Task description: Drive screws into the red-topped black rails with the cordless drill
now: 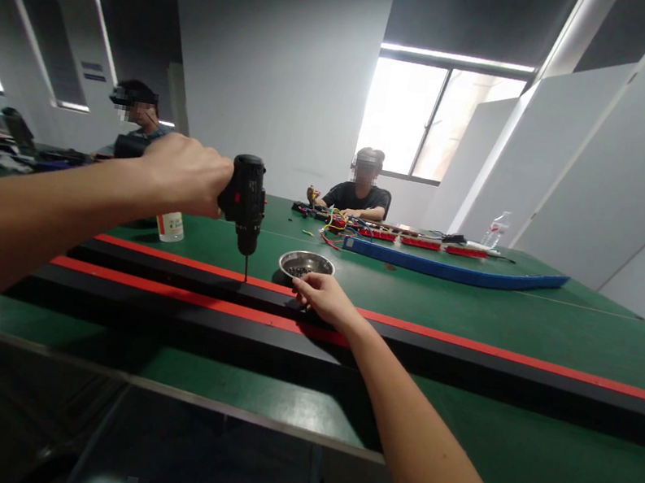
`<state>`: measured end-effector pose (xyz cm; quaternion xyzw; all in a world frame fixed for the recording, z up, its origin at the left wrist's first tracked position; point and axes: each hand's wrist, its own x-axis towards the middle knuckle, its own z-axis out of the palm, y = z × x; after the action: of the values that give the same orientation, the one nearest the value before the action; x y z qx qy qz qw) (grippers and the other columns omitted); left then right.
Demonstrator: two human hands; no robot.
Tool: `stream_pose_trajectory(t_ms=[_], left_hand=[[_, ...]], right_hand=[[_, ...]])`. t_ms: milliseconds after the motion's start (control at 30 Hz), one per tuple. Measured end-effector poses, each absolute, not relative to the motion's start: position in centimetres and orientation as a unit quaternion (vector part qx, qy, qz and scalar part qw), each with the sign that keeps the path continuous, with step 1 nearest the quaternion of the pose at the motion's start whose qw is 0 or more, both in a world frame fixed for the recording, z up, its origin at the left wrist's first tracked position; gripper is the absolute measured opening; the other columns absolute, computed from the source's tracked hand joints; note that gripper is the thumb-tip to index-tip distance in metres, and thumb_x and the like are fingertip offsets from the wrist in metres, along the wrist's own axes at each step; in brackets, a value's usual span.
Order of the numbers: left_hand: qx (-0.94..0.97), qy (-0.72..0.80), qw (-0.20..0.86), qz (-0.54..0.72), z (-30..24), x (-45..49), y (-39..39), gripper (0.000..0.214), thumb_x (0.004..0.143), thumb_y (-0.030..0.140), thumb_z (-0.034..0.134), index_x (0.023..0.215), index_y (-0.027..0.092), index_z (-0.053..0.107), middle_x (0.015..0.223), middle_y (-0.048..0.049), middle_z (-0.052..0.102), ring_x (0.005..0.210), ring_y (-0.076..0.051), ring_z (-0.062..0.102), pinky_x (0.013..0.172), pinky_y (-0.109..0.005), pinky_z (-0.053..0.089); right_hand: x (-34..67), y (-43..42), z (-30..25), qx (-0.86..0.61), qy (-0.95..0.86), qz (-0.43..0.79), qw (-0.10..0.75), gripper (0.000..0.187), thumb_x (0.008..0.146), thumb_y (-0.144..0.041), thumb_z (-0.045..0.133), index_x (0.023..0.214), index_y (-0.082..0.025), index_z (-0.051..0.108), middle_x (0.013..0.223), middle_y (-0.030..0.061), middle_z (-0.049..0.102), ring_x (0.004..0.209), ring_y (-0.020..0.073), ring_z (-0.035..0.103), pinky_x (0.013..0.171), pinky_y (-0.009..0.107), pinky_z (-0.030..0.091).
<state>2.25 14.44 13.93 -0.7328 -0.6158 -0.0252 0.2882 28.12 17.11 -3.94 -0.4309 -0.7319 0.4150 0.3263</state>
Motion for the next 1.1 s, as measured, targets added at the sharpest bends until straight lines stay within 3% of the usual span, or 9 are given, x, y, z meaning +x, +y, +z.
stream_pose_trajectory(t_ms=[200,433,567,667,833,967,1100], left_hand=[[-0.733,-0.612,0.296,-0.026,13.9,2.5,14.6,0.039,0.075,0.047,0.075,0.092,0.012,0.074,0.081,-0.0217,0.070,0.081,-0.033,0.065,0.077,-0.040,0.042],[-0.741,-0.606,0.288,-0.026,14.1,2.7,14.2,0.038,0.077,0.044,0.073,0.094,0.010,0.073,0.084,-0.0246,0.069,0.082,-0.036,0.066,0.076,-0.043,0.041],[-0.738,-0.607,0.294,-0.020,14.1,2.9,14.0,0.040,0.077,0.047,0.072,0.095,0.011,0.073,0.085,-0.0242,0.070,0.080,-0.034,0.064,0.075,-0.041,0.041],[-0.738,-0.604,0.300,-0.018,13.9,3.1,13.9,0.042,0.078,0.047,0.070,0.097,0.010,0.074,0.088,-0.0251,0.071,0.080,-0.035,0.064,0.073,-0.040,0.041],[-0.734,-0.609,0.300,-0.028,13.9,2.9,13.2,0.043,0.082,0.046,0.065,0.102,0.010,0.075,0.088,-0.0240,0.070,0.080,-0.033,0.064,0.072,-0.039,0.039],[-0.766,-0.605,0.217,0.019,15.3,1.7,13.0,0.047,0.071,0.048,0.077,0.104,0.014,0.078,0.088,-0.0189,0.070,0.077,-0.029,0.060,0.073,-0.037,0.039],[-0.806,-0.587,0.052,0.058,16.9,0.5,13.3,0.031,0.071,0.036,0.077,0.094,0.015,0.080,0.083,-0.0131,0.071,0.070,-0.022,0.058,0.071,-0.033,0.040]], right_hand=[[28.2,17.3,-4.2,-0.421,-0.730,0.428,0.327,0.042,0.091,-0.057,0.063,0.084,-0.015,0.065,0.068,0.0007,0.057,0.060,0.0116,0.051,0.056,0.024,0.039],[28.1,17.3,-4.1,-0.429,-0.732,0.408,0.337,0.040,0.091,-0.056,0.062,0.081,-0.017,0.063,0.069,0.0014,0.059,0.060,0.0137,0.053,0.057,0.027,0.039],[28.6,17.8,-4.3,-0.457,-0.774,0.248,0.361,0.032,0.096,-0.046,0.057,0.082,-0.018,0.065,0.078,0.0055,0.066,0.067,0.0174,0.056,0.062,0.030,0.037],[29.2,18.4,-4.8,-0.501,-0.789,0.134,0.330,0.025,0.097,-0.035,0.055,0.081,-0.019,0.065,0.084,0.0095,0.068,0.073,0.0209,0.057,0.066,0.032,0.035],[29.8,18.9,-5.6,-0.552,-0.790,0.121,0.240,0.023,0.101,-0.032,0.049,0.090,-0.018,0.062,0.091,0.0153,0.070,0.074,0.0233,0.059,0.068,0.032,0.035],[30.1,18.9,-5.2,-0.546,-0.808,0.123,0.182,0.030,0.105,-0.037,0.039,0.102,-0.017,0.061,0.103,0.0169,0.071,0.085,0.0252,0.063,0.073,0.031,0.039],[30.4,18.7,-4.3,-0.547,-0.813,0.127,0.151,0.034,0.106,-0.037,0.035,0.107,-0.014,0.060,0.112,0.0188,0.070,0.091,0.0263,0.064,0.079,0.032,0.043]])
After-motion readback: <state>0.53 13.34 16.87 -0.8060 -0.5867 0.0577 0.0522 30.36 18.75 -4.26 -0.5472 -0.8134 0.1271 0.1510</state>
